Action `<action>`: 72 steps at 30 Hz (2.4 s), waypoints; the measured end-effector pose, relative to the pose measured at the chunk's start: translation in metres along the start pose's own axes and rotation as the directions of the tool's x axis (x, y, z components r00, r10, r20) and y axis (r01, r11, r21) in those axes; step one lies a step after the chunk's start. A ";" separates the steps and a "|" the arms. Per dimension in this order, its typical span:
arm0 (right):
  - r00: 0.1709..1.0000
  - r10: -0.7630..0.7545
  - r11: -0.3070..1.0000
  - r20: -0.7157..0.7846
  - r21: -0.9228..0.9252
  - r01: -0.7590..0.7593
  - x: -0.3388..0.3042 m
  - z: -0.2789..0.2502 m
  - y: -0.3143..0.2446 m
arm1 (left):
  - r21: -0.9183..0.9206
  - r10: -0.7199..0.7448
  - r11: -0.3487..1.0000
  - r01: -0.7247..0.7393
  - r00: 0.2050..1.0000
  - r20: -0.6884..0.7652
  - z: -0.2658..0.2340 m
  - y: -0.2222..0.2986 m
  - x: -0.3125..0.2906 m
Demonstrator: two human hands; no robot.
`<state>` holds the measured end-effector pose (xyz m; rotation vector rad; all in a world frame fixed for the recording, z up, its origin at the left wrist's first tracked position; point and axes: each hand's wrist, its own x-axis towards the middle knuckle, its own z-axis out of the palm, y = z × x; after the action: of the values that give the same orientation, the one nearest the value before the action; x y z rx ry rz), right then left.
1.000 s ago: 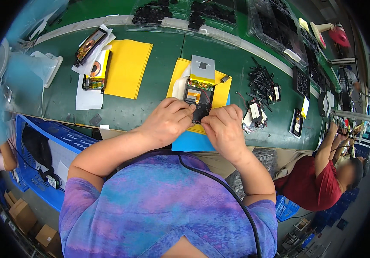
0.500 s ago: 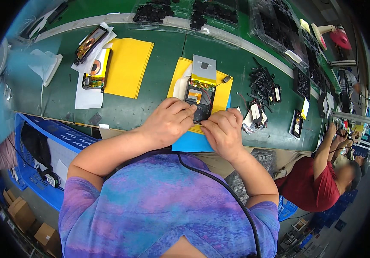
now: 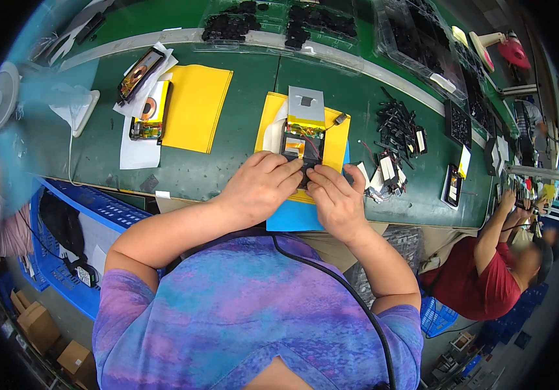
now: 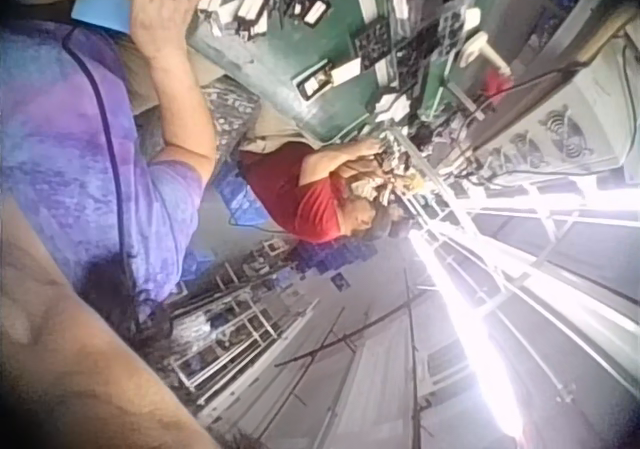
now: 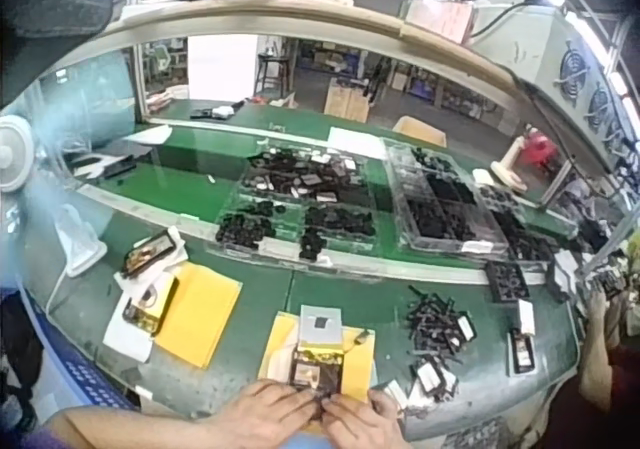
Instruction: Assembling electronic components on a production line.
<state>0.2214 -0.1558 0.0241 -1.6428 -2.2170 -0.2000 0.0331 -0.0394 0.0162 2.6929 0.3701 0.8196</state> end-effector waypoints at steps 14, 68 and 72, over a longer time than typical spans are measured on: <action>0.858 0.511 0.858 -0.058 0.103 -0.504 0.002 -0.019 -0.003 | -0.100 0.014 0.995 -0.021 0.998 -0.063 -0.013 -0.002 0.015; 0.356 0.916 0.280 -0.185 0.930 -0.238 -0.112 -0.165 0.241 | -0.007 0.180 0.984 -0.180 0.983 0.048 0.011 0.037 0.055; 0.249 0.953 0.249 -0.173 0.916 -0.315 -0.157 -0.173 0.283 | -0.007 0.142 0.990 -0.142 0.988 0.062 0.014 0.032 0.040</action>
<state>0.5641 -0.2654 0.0944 -1.4684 -0.4876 0.2657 0.0782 -0.0584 0.0365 2.7604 0.1643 0.7711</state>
